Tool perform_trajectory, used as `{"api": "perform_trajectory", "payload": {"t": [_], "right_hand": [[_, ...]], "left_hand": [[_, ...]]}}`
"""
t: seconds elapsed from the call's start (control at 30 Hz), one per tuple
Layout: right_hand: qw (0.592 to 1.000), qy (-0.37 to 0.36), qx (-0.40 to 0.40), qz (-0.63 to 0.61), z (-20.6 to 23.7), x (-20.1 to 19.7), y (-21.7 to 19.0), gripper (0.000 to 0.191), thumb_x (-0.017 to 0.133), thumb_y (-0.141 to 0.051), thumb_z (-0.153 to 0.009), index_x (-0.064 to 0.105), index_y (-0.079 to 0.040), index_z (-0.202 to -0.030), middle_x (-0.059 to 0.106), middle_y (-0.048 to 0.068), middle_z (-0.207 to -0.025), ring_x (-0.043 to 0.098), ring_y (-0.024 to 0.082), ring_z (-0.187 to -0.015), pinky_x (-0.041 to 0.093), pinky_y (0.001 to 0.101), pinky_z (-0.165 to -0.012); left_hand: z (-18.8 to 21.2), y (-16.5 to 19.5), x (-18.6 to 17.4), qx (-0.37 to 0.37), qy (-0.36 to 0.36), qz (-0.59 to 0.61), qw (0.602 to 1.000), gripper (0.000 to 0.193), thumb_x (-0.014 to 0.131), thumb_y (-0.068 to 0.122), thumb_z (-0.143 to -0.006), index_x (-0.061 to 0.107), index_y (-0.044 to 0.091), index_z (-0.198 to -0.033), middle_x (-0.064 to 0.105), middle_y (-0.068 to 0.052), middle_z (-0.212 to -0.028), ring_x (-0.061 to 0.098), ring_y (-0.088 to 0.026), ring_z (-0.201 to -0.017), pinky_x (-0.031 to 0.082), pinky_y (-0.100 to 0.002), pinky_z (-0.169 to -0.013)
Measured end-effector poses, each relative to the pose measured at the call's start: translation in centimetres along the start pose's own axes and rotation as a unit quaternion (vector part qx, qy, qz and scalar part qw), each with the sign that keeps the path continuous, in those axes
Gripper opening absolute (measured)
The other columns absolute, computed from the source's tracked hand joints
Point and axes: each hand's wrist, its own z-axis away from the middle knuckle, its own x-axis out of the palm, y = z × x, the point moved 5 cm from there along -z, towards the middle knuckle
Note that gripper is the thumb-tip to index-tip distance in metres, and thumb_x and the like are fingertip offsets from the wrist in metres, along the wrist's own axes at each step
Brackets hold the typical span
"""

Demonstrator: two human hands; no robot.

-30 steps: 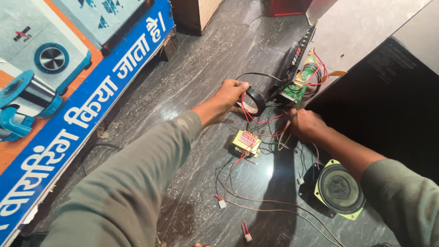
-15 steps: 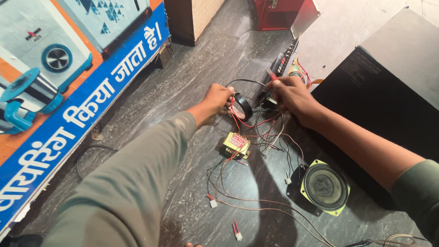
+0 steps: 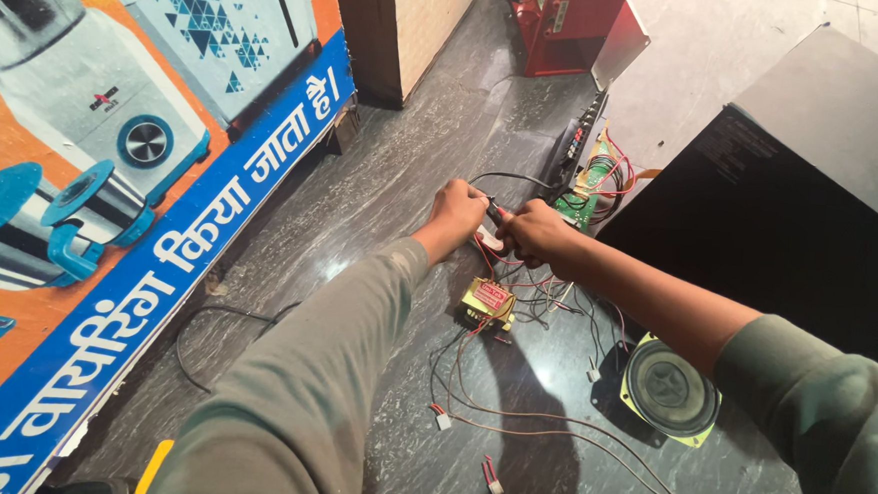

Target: The person sits on the floor and works on a small electronic device, connecting wires and wrapping them with electrical tape. They handle a circuit board, a speaker, and a transformer, using a screwdriver and electrical tape to secure connections.

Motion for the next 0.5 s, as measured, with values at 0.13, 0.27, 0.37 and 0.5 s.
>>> {"api": "perform_trajectory", "payload": {"t": [0.13,0.27,0.37,0.5], "right_hand": [[1.000,0.014,-0.006,-0.005,-1.0,-0.1,0.8,0.043,0.055,-0.035,-0.103,0.067,0.002,-0.085,0.054,0.003,-0.065,0.045,0.013,-0.051,0.037,0.0306,-0.044],[0.993,0.052,-0.037,0.097,-2.0,-0.5,1.3,0.037,0.059,-0.030,-0.100,0.071,0.001,-0.084,0.061,0.008,-0.068,0.051,0.019,-0.057,0.040,0.0388,-0.049],[0.910,0.183,-0.199,0.315,-1.8,-0.7,-0.2,0.037,0.058,-0.031,-0.103,0.072,0.002,-0.091,0.068,0.025,-0.084,0.066,0.042,-0.085,0.050,0.0505,-0.076],[0.902,0.191,-0.236,0.307,-1.2,-0.4,-0.9,0.037,0.059,-0.026,-0.096,0.059,0.006,-0.115,0.067,0.029,-0.099,0.064,0.048,-0.098,0.048,0.0542,-0.086]], "left_hand": [[-0.1,-0.4,0.7,-0.078,-0.066,0.110,0.989,0.018,0.061,0.011,-0.094,0.070,-0.005,-0.097,0.076,-0.019,-0.092,0.079,-0.026,-0.071,0.063,-0.037,-0.061],[-0.2,-1.1,0.8,-0.065,-0.064,0.118,0.989,0.017,0.060,0.009,-0.095,0.065,-0.005,-0.102,0.074,-0.016,-0.095,0.077,-0.023,-0.068,0.062,-0.035,-0.057],[0.0,-1.8,1.2,-0.068,-0.055,0.168,0.982,0.016,0.060,0.008,-0.094,0.063,-0.003,-0.105,0.072,-0.014,-0.096,0.076,-0.022,-0.067,0.062,-0.036,-0.056],[0.1,-2.4,1.2,-0.091,-0.055,0.202,0.974,0.012,0.062,0.009,-0.094,0.065,0.000,-0.102,0.069,-0.008,-0.090,0.073,-0.018,-0.066,0.060,-0.034,-0.053]]}}
